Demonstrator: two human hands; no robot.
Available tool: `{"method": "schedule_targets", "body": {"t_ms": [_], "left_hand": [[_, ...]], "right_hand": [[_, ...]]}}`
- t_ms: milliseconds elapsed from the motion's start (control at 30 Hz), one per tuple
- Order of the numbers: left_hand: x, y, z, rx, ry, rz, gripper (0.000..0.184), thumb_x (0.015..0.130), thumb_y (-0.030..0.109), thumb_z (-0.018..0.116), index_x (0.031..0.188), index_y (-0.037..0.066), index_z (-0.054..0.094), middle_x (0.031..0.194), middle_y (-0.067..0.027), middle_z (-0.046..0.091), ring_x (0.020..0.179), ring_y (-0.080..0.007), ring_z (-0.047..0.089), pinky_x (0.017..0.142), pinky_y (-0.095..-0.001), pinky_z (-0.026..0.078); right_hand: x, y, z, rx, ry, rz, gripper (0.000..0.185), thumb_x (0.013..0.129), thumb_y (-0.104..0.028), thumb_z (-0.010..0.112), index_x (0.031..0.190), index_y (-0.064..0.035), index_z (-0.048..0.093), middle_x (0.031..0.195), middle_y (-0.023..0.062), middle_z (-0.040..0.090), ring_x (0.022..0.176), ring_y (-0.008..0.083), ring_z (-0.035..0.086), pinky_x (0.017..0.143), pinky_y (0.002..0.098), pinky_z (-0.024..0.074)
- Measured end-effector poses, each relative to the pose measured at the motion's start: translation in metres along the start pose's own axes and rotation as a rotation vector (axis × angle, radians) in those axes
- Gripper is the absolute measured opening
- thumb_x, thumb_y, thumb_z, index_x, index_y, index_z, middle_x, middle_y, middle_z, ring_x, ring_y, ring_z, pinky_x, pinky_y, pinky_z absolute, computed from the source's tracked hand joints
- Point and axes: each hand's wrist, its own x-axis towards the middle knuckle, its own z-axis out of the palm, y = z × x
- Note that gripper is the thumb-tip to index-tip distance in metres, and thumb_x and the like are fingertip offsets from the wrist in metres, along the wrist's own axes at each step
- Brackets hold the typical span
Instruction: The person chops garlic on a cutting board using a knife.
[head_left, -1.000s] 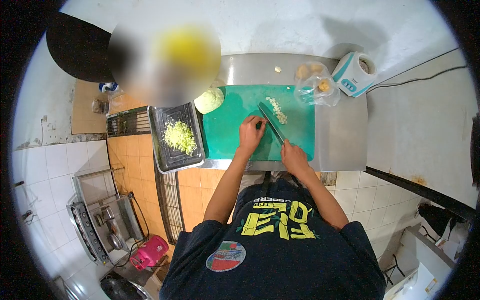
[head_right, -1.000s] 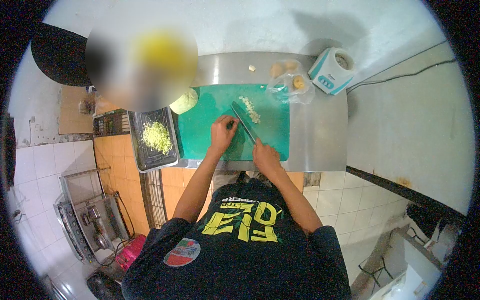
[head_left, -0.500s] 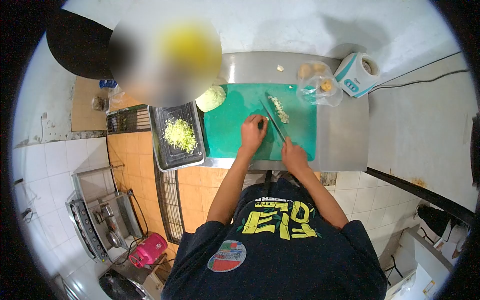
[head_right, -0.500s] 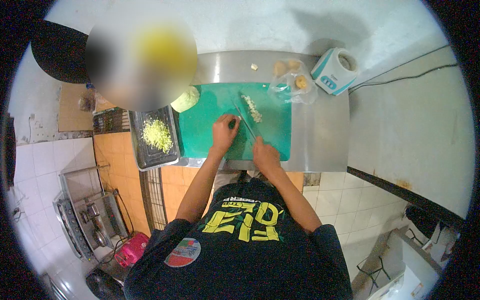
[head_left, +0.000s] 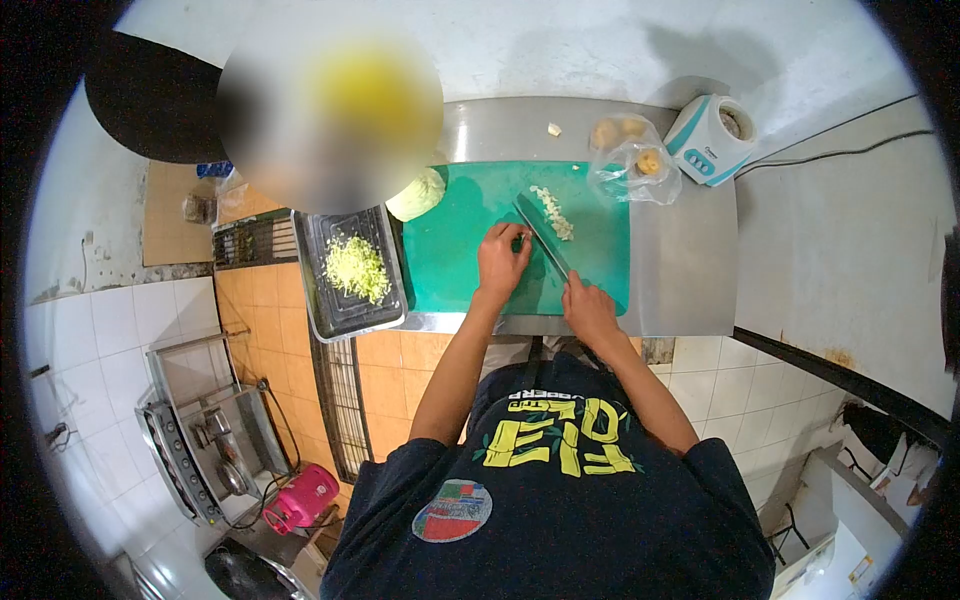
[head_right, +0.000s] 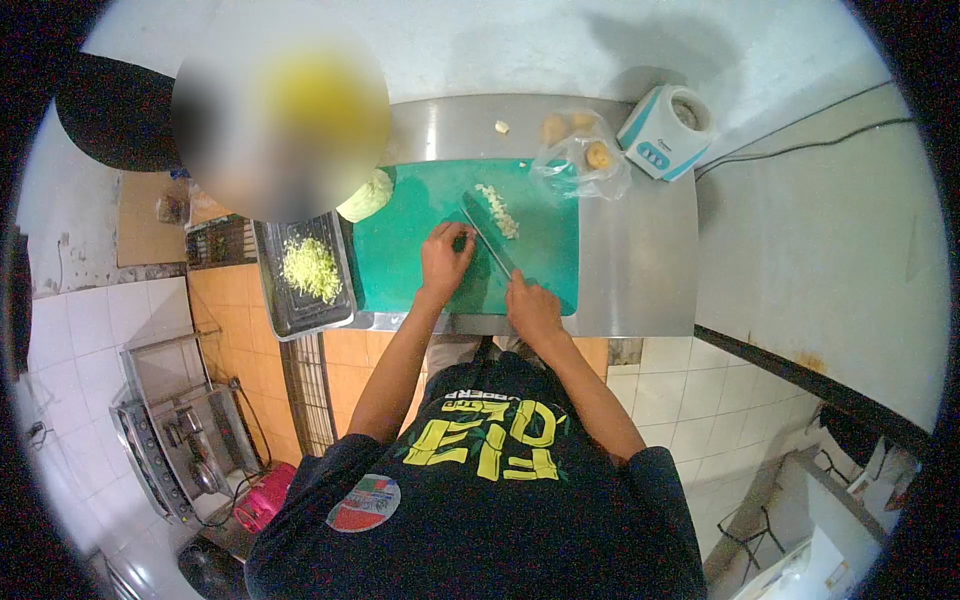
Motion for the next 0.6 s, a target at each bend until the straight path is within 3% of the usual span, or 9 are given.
{"method": "schedule_targets", "body": {"t_ms": [433,600], "left_hand": [[-0.001,0.001,-0.001,-0.045,0.011,-0.015,0.009,0.086,0.008,0.077,0.094,0.004,0.075,0.097,-0.013,0.074,0.089,-0.0332,0.071,0.078,-0.0434,0.057],[0.0,-0.002,-0.003,-0.076,-0.013,-0.021,0.008,0.086,0.009,0.077,0.093,0.005,0.075,0.095,-0.0129,0.074,0.089,-0.0332,0.071,0.078,-0.0433,0.057]], "right_hand": [[0.021,-0.011,0.004,0.022,0.056,-0.059,0.027,0.103,-0.018,0.055,0.121,0.0014,0.056,0.08,0.0279,0.071,0.078,0.0493,0.073,0.067,0.0601,0.0577],[0.029,-0.017,0.002,-0.062,0.012,-0.038,0.024,0.102,-0.018,0.055,0.119,-0.0005,0.056,0.082,0.0274,0.072,0.077,0.0488,0.073,0.067,0.0595,0.0583]]}}
